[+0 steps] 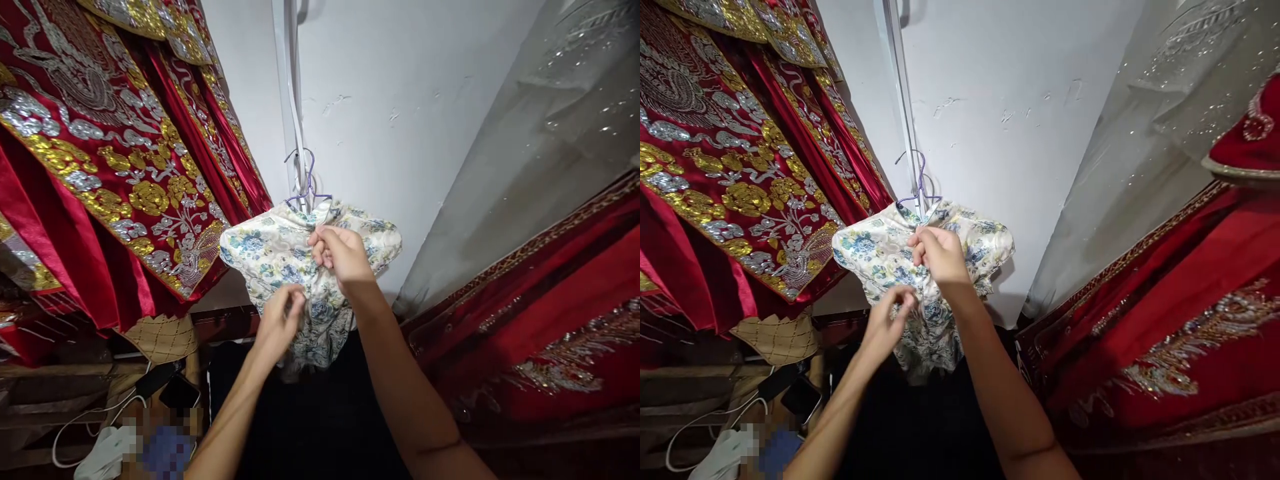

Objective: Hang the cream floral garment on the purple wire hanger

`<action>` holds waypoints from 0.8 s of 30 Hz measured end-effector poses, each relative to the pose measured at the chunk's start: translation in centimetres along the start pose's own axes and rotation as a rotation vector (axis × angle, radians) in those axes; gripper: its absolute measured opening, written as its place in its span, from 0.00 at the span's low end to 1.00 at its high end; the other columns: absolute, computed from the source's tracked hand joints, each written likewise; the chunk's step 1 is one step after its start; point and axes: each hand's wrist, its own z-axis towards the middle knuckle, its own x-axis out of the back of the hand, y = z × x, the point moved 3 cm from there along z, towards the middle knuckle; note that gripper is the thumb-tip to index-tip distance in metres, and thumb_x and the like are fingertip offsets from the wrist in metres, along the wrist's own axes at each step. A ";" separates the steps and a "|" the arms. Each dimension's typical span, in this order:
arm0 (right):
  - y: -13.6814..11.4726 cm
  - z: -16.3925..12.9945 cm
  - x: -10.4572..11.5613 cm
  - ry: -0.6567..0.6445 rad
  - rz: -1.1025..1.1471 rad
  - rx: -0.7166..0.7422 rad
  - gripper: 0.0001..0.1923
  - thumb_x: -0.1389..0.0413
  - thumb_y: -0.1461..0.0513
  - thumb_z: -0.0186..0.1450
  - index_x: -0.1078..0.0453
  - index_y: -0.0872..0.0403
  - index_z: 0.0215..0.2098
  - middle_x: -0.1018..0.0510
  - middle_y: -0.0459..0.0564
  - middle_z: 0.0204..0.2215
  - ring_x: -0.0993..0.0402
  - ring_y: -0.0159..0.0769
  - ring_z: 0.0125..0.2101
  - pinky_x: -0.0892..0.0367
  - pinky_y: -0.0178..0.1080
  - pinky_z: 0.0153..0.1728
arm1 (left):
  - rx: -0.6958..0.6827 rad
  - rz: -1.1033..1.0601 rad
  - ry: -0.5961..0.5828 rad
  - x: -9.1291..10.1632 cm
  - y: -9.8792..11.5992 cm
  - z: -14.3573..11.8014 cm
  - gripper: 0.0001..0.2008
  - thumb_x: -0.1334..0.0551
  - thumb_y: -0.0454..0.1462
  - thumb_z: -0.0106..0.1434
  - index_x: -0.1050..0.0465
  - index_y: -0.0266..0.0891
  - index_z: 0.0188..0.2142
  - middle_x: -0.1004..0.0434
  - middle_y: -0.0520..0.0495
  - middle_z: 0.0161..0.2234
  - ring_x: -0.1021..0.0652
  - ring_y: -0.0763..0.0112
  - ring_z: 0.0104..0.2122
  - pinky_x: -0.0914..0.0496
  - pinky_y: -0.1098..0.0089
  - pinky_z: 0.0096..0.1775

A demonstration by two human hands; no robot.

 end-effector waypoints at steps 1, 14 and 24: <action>0.0 -0.2 -0.1 -0.013 -0.027 -0.002 0.15 0.46 0.57 0.67 0.29 0.56 0.25 0.32 0.43 0.13 0.44 0.23 0.14 0.50 0.29 0.16 | -0.050 -0.007 0.096 1.1 1.3 1.9 0.12 0.43 0.40 0.72 0.28 0.44 0.53 0.24 0.46 0.40 0.25 0.65 0.39 0.33 0.67 0.43; 4.6 0.1 1.8 0.057 -0.160 0.107 0.19 0.46 0.52 0.67 0.33 0.53 0.22 0.40 0.39 0.11 0.46 0.27 0.14 0.50 0.33 0.18 | -0.446 0.234 0.143 2.2 6.9 10.2 0.05 0.41 0.36 0.70 0.31 0.41 0.35 0.26 0.48 0.34 0.27 0.64 0.37 0.38 0.64 0.43; 10.1 0.0 2.0 0.080 -0.142 -0.035 0.16 0.45 0.55 0.63 0.34 0.53 0.19 0.39 0.40 0.11 0.45 0.27 0.14 0.50 0.33 0.18 | -0.393 -0.016 0.443 3.0 7.7 9.7 0.05 0.41 0.39 0.71 0.29 0.40 0.40 0.26 0.47 0.38 0.26 0.67 0.40 0.33 0.67 0.45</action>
